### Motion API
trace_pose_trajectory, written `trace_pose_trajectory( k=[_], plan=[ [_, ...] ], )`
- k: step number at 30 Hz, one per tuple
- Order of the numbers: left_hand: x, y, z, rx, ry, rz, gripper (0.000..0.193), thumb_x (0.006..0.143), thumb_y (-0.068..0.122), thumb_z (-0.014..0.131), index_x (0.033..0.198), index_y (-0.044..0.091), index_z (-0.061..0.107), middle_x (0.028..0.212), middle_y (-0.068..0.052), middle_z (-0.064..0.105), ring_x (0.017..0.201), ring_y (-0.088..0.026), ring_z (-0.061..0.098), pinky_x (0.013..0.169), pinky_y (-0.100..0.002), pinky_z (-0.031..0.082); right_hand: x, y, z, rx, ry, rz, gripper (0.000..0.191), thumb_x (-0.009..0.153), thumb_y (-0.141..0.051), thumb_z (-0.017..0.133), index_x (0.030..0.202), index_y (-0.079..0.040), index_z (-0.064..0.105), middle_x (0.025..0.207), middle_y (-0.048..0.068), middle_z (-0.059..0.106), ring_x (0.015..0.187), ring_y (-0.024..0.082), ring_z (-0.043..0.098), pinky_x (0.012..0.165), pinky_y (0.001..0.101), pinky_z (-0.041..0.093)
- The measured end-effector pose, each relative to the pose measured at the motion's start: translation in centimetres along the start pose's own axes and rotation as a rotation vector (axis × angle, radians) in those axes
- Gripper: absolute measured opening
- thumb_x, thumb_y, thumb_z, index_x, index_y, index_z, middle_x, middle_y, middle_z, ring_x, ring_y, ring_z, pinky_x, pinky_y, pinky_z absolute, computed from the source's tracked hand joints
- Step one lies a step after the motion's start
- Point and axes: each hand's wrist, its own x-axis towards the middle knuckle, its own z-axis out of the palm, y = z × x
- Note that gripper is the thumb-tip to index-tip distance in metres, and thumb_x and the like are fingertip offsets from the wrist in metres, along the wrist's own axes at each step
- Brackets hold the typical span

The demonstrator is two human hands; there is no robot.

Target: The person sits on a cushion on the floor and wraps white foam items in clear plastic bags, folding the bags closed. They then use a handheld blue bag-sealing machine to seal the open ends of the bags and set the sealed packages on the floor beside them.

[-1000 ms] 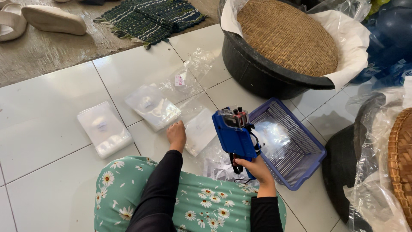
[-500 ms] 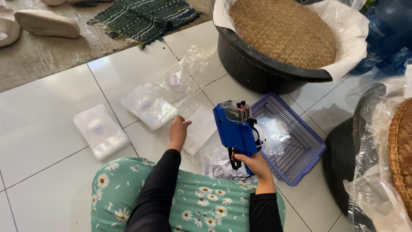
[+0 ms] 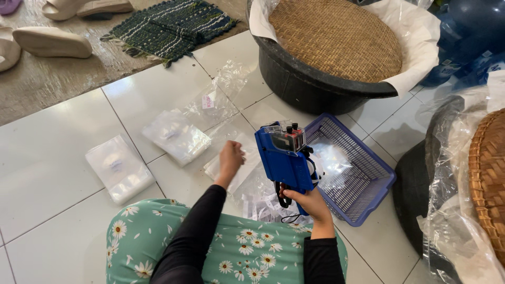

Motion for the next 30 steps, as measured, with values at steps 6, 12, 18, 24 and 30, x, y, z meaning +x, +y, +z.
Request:
trace_pose_trajectory(
  k=[6,12,18,24,30],
  plan=[
    [-0.9,-0.4,8.3,0.397,-0.028,0.518,0.02,0.092,0.015,0.064,0.109,0.004,0.062,0.088,-0.023,0.072,0.082,-0.046,0.068,0.069,-0.051,0.052,-0.2,0.6,-0.9,-0.017,0.042,0.021,0.035,0.081,-0.005,0.077,0.114,0.002,0.072,0.102,0.011,0.076,0.092,0.022,0.075,0.082,0.0359,0.06],
    [-1.1,-0.7,11.0,0.305,-0.143,0.452,0.027,0.095,0.018,0.066,0.119,0.006,0.062,0.108,-0.024,0.071,0.102,-0.044,0.068,0.085,-0.049,0.055,-0.3,1.3,-2.0,-0.001,0.105,0.052,0.036,0.079,-0.005,0.078,0.114,0.001,0.071,0.101,0.011,0.076,0.091,0.022,0.075,0.082,0.0362,0.06],
    [1.3,1.1,-0.3,0.692,-0.05,0.435,0.04,0.092,0.019,0.069,0.13,0.012,0.061,0.124,-0.017,0.067,0.116,-0.04,0.062,0.092,-0.05,0.051,0.5,2.0,-2.0,-0.143,0.104,0.057,0.037,0.078,-0.007,0.079,0.114,0.001,0.072,0.102,0.01,0.076,0.09,0.018,0.074,0.08,0.0324,0.057],
    [0.9,-1.1,-9.2,0.966,0.015,0.171,0.051,0.078,0.035,0.084,0.123,0.017,0.069,0.12,-0.01,0.069,0.116,-0.035,0.061,0.094,-0.047,0.05,2.0,3.7,-0.4,-0.332,0.124,0.16,0.03,0.076,-0.01,0.077,0.102,0.001,0.069,0.085,0.01,0.073,0.071,0.017,0.069,0.066,0.032,0.055],
    [0.4,-3.9,-6.7,1.008,-0.031,0.166,0.058,0.069,0.036,0.091,0.119,0.016,0.07,0.119,-0.011,0.069,0.115,-0.033,0.063,0.096,-0.045,0.05,3.7,5.8,-0.3,-0.509,0.152,0.357,0.028,0.079,-0.017,0.078,0.091,0.006,0.07,0.073,0.013,0.07,0.06,0.021,0.064,0.056,0.0358,0.049]
  ],
)
